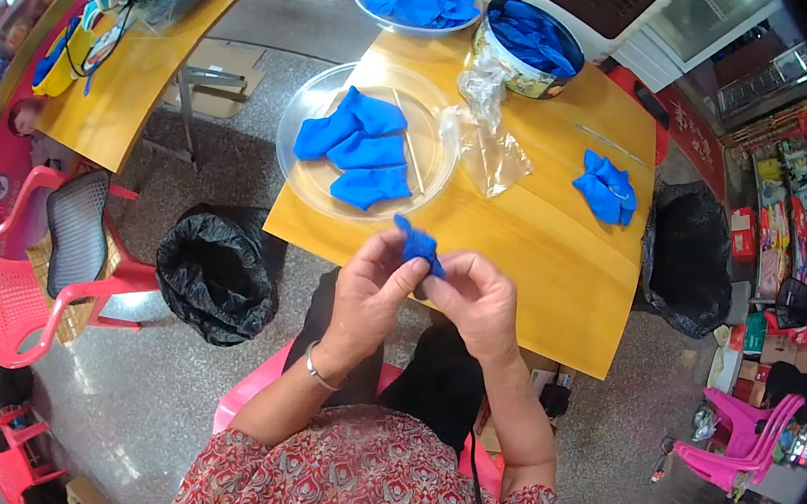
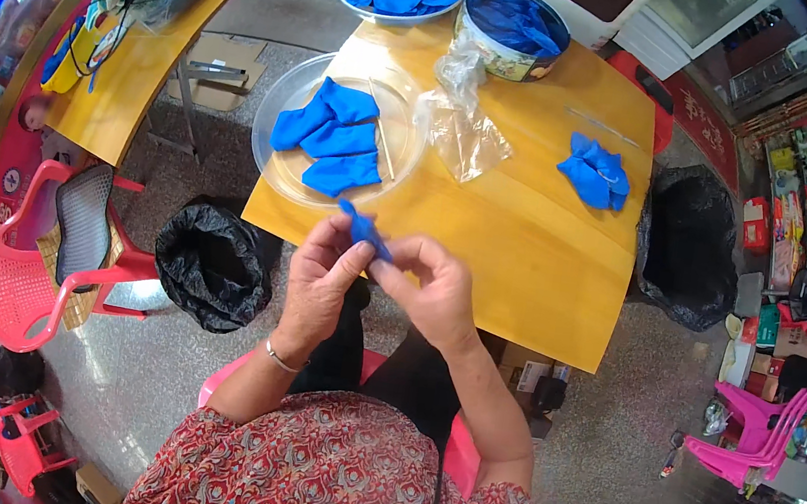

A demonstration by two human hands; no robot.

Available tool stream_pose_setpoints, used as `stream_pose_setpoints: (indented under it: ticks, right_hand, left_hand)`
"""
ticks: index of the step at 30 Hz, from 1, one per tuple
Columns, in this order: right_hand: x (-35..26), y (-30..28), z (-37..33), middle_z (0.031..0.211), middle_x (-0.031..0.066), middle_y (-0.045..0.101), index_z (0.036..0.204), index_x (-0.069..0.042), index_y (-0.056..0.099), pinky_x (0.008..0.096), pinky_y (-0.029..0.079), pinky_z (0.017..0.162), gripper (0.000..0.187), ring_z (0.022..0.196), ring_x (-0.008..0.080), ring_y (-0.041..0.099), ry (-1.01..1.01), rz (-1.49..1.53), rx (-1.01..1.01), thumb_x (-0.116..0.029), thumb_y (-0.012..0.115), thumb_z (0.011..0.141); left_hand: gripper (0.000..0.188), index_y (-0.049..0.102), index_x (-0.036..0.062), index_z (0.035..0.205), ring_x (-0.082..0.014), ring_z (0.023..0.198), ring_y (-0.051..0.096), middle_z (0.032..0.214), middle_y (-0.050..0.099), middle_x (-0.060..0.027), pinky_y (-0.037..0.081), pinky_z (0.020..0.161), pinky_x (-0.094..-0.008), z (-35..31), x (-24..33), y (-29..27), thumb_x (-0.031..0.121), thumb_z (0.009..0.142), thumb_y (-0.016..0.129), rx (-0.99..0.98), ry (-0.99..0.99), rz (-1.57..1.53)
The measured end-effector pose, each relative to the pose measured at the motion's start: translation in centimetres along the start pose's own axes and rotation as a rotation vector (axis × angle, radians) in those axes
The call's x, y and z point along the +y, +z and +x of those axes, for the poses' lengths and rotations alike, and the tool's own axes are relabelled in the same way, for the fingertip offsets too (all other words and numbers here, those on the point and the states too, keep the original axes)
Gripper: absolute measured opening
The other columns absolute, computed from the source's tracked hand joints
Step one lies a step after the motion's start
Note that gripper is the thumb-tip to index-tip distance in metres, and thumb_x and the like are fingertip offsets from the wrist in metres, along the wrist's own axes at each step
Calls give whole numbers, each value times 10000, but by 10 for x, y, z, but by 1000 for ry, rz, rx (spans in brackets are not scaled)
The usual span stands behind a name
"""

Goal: The person sits at a table and wraps small white objects in blue fabric. They pick up a blue cloth, place a white object inside, fold the fabric around it, and tie the ends to form a small bundle. The finished bundles are placed on a clear plastic plate on the table.

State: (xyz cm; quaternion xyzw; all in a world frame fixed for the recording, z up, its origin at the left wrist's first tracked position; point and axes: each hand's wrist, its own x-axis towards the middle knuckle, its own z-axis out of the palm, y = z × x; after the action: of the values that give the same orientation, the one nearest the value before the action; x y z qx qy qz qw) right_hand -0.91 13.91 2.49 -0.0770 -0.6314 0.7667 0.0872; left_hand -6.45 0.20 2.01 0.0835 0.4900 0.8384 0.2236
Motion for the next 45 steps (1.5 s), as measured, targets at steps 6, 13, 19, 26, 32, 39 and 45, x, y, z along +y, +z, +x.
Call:
stream_pose_setpoints:
  ticks: [6,13,19,26,32,39,45]
  right_hand:
    - [-15,-12,-24,990,40,654,1066,16,619,254,502,830,205,903,94,619,-47,-18,43,-20,685,875]
    - [-14,-18,-29,966,27,636,1223,13,566,233,511,766,346,854,81,607,-48,1,95,-13,655,890]
    - [-8,-14,-33,981,46,627,1267,32,527,229,523,751,385,845,86,608,-109,82,315,5,641,901]
    - [2,-6,-40,957,64,636,1268,35,526,235,530,758,428,862,99,621,-115,84,273,-24,692,878]
    - [5,-3,-43,872,35,639,1225,-1,587,240,518,722,404,779,89,611,-143,-134,315,-30,724,846]
    - [9,-7,-48,845,83,638,1240,-26,586,266,509,655,471,697,149,626,-390,-716,306,8,737,796]
    - [3,-17,-47,930,103,578,1259,-68,585,417,452,725,508,826,288,570,-463,-1201,178,-46,678,760]
  left_hand:
    - [235,599,12,1128,-93,925,608,1020,658,-28,497,821,-243,-15,5,8,44,903,661,-59,-42,171]
    - [330,541,18,1191,-83,850,593,935,627,-14,492,772,-232,-18,6,8,44,892,677,-92,-130,104]
    - [276,585,4,991,-216,834,575,919,575,-93,465,751,-310,-31,-6,10,48,778,755,123,546,767]
    - [187,628,3,938,-201,761,609,863,611,-113,492,696,-302,-34,-8,23,46,798,744,-44,359,741]
    - [106,646,-9,898,-211,739,654,786,639,-121,510,668,-306,-34,-14,14,40,830,711,-63,271,709]
    - [213,604,39,950,-283,743,599,841,612,-98,465,666,-395,-19,-13,6,24,755,687,-109,818,1278]
    - [208,579,53,928,-276,727,573,808,571,-95,445,644,-388,-20,-22,7,33,753,690,-288,791,1337]
